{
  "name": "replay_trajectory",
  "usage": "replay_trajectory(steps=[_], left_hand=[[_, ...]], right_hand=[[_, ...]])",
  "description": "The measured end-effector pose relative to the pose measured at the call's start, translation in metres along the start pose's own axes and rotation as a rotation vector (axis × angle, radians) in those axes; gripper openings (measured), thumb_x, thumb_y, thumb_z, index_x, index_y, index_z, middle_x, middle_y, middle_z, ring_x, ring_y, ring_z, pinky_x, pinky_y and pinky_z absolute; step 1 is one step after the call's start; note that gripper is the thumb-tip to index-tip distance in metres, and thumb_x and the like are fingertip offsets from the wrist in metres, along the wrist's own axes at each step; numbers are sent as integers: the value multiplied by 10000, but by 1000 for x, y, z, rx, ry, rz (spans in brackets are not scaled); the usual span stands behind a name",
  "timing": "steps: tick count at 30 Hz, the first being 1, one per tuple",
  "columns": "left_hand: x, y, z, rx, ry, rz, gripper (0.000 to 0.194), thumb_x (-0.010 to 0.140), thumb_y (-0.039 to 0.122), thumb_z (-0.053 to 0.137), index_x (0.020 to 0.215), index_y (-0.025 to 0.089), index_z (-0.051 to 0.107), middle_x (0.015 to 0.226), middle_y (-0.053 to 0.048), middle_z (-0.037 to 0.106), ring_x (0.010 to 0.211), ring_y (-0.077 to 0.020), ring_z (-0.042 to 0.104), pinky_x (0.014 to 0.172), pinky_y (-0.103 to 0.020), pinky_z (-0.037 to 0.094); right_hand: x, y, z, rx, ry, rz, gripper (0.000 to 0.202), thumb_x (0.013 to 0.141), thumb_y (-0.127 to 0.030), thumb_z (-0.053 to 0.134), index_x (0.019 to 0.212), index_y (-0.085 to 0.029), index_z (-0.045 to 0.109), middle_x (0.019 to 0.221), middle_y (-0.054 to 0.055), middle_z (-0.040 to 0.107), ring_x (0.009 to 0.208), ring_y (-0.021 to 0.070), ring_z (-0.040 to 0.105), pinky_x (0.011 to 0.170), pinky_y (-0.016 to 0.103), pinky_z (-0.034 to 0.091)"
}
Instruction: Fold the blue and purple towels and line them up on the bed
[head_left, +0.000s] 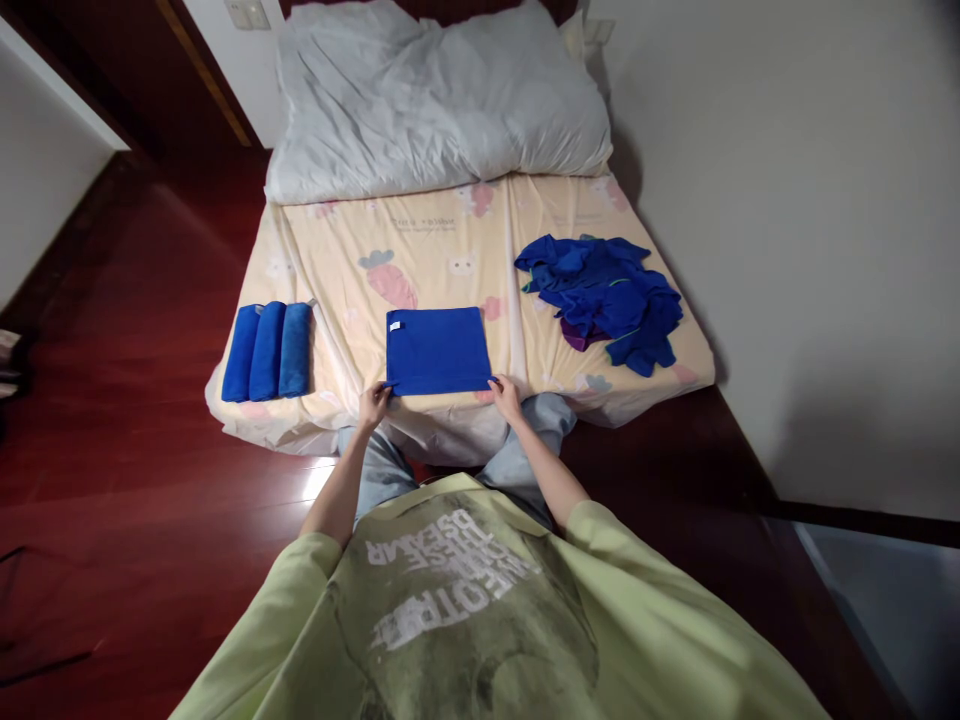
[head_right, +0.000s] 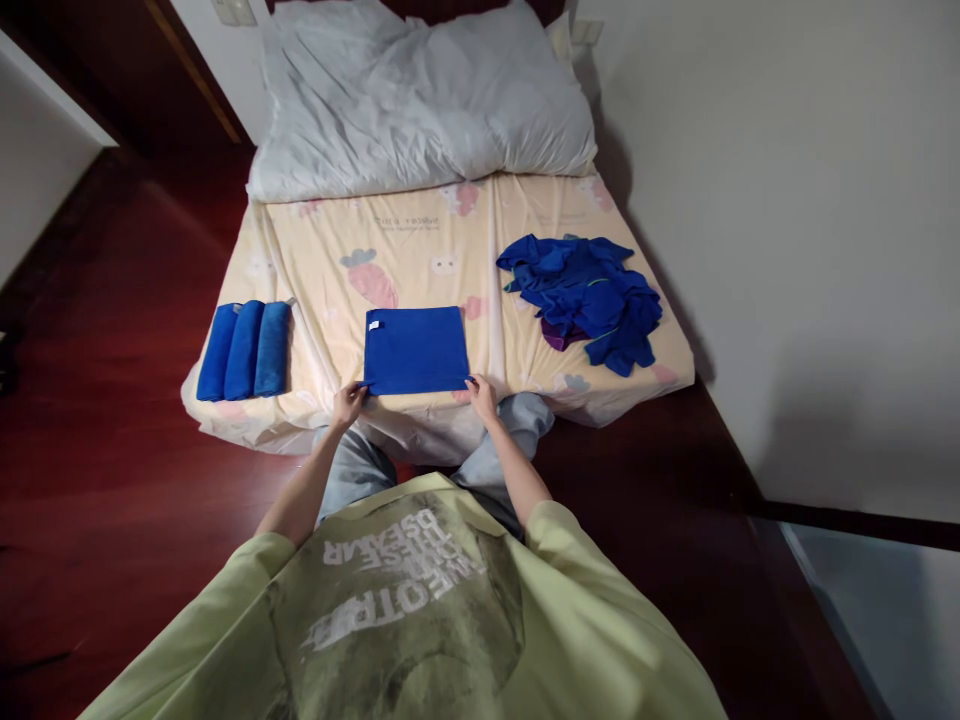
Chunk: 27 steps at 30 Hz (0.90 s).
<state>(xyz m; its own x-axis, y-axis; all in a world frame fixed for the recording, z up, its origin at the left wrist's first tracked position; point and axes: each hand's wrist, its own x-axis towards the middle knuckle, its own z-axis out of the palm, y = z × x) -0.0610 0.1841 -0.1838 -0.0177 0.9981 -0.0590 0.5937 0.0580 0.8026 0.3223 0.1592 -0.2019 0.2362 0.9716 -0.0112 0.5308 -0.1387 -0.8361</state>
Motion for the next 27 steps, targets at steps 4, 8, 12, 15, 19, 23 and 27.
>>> replay_trajectory(steps=[4, 8, 12, 15, 19, 23, 27], left_hand=[[4, 1, -2, 58, 11, 14, 316, 943, 398, 506, 986, 175, 724, 865, -70, 738, 880, -222, 721, 799, -288, 538], [9, 3, 0, 137, 20, -23, 302, 957, 387, 495, 969, 177, 712, 793, -63, 703, 795, -221, 694, 744, -289, 503], [15, 4, 4, 194, 13, -52, 273, 968, 372, 498, 926, 184, 693, 769, -67, 695, 772, -225, 681, 728, -290, 472], [19, 4, 6, 219, 13, -74, 267, 977, 369, 497, 897, 190, 679, 791, -79, 706, 801, -238, 688, 728, -292, 461], [23, 2, 8, 237, 11, -100, 279, 988, 385, 485, 903, 200, 676, 824, -88, 715, 839, -251, 694, 728, -295, 452], [24, 2, 11, 261, 22, -119, 293, 990, 394, 472, 913, 200, 677, 830, -83, 714, 849, -248, 689, 742, -294, 455], [24, 4, 12, 274, 29, -111, 292, 988, 387, 467, 891, 200, 669, 824, -87, 709, 860, -258, 689, 752, -300, 460]], right_hand=[[4, -3, 0, -15, -7, -10, 301, 936, -396, 549, 1057, -187, 728, 1007, 131, 788, 944, 281, 728, 894, 376, 566], [10, -1, 3, -24, -12, -10, 288, 941, -409, 528, 1004, -192, 705, 964, 125, 777, 897, 271, 720, 858, 360, 558], [15, 3, 9, -49, 15, 3, 292, 947, -445, 520, 919, -206, 685, 966, 129, 769, 908, 269, 708, 866, 358, 549], [17, 3, 13, -76, 35, 18, 302, 954, -454, 512, 903, -210, 682, 973, 135, 770, 920, 271, 703, 871, 357, 541], [18, 3, 15, -91, 59, 45, 337, 960, -492, 510, 918, -218, 701, 955, 124, 774, 924, 269, 696, 851, 344, 539], [19, 1, 15, -106, 60, 65, 344, 957, -463, 498, 951, -203, 722, 983, 134, 781, 923, 271, 703, 860, 346, 536], [19, -2, 14, -128, 51, 86, 347, 959, -447, 491, 963, -196, 731, 987, 133, 784, 906, 269, 704, 864, 344, 532]])
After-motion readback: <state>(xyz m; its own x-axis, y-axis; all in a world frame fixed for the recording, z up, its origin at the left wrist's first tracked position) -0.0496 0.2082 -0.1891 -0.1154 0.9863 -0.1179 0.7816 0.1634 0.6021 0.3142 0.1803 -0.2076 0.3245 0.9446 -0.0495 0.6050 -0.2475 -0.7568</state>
